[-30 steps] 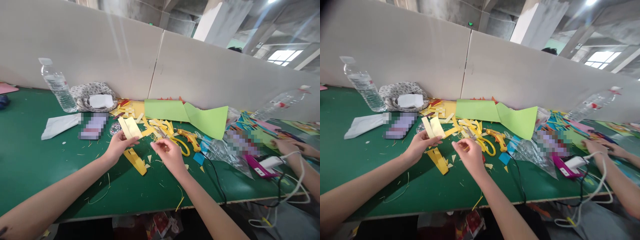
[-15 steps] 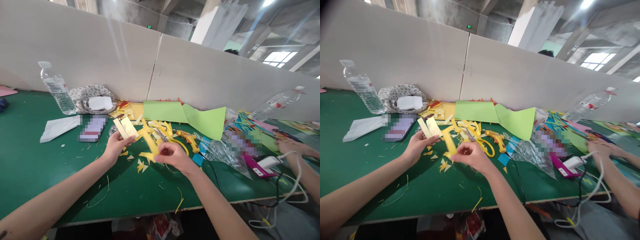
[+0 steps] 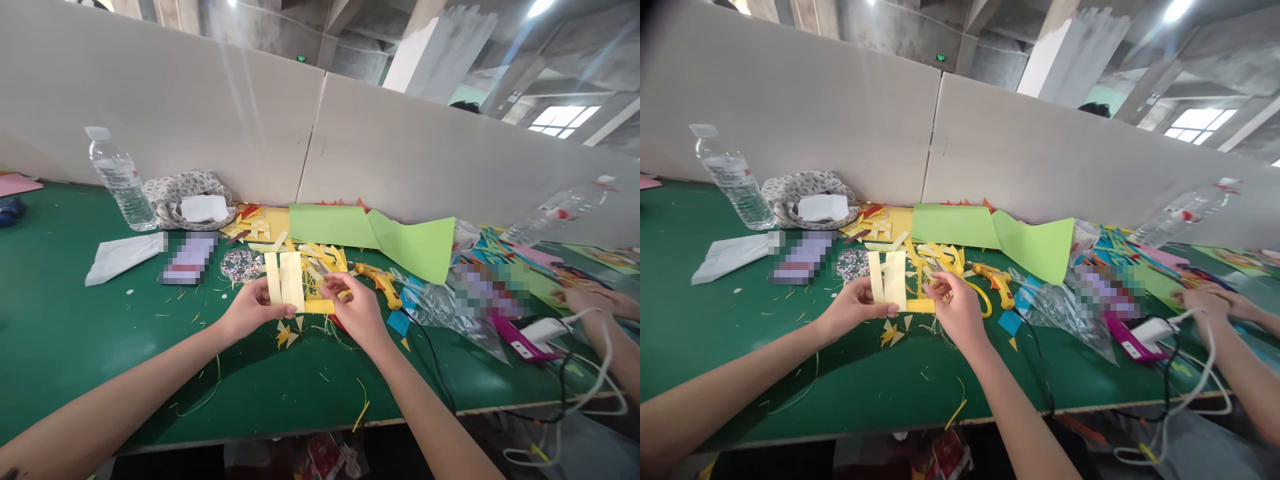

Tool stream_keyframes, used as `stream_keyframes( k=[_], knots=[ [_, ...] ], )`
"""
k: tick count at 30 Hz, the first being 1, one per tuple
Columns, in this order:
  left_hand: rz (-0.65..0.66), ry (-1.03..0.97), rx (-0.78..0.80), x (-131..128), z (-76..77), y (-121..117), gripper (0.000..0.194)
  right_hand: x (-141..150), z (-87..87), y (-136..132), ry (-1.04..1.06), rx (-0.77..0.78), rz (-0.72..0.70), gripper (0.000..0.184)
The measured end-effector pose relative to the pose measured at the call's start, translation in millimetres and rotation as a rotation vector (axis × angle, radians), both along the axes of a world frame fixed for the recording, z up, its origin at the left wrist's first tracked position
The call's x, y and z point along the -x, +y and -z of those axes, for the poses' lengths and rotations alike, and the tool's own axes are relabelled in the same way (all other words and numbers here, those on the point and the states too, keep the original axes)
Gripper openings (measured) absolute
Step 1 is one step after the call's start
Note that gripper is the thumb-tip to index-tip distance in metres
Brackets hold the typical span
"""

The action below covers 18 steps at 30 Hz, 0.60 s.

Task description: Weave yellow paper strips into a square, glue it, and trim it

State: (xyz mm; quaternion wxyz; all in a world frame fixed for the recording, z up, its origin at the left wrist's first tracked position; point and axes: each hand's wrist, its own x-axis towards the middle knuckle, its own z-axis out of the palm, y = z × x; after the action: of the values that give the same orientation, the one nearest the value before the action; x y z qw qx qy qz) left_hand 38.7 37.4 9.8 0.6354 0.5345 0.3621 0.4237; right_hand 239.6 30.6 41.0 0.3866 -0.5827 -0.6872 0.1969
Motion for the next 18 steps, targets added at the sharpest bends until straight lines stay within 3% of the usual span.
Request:
stream_keyframes(
  k=[5, 10, 15, 18],
  knots=[
    [0.173, 0.068, -0.034, -3.4, 9.6, -4.7, 0.039, 8.2, -8.6, -9.4, 0.148, 0.14, -0.108, 0.028],
    [0.261, 0.196, -0.105, -4.4, 12.1, -10.8, 0.035, 12.8, -4.8, -10.0, 0.202, 0.159, -0.116, 0.022],
    [0.213, 0.223, -0.113, -3.6, 12.7, -8.2, 0.035, 10.7, -9.7, -10.1, 0.486, 0.181, -0.155, 0.027],
    [0.143, 0.164, -0.091, -3.8, 14.5, -4.4, 0.042, 9.0, -19.2, -15.2, 0.543, 0.208, -0.289, 0.028]
  ],
)
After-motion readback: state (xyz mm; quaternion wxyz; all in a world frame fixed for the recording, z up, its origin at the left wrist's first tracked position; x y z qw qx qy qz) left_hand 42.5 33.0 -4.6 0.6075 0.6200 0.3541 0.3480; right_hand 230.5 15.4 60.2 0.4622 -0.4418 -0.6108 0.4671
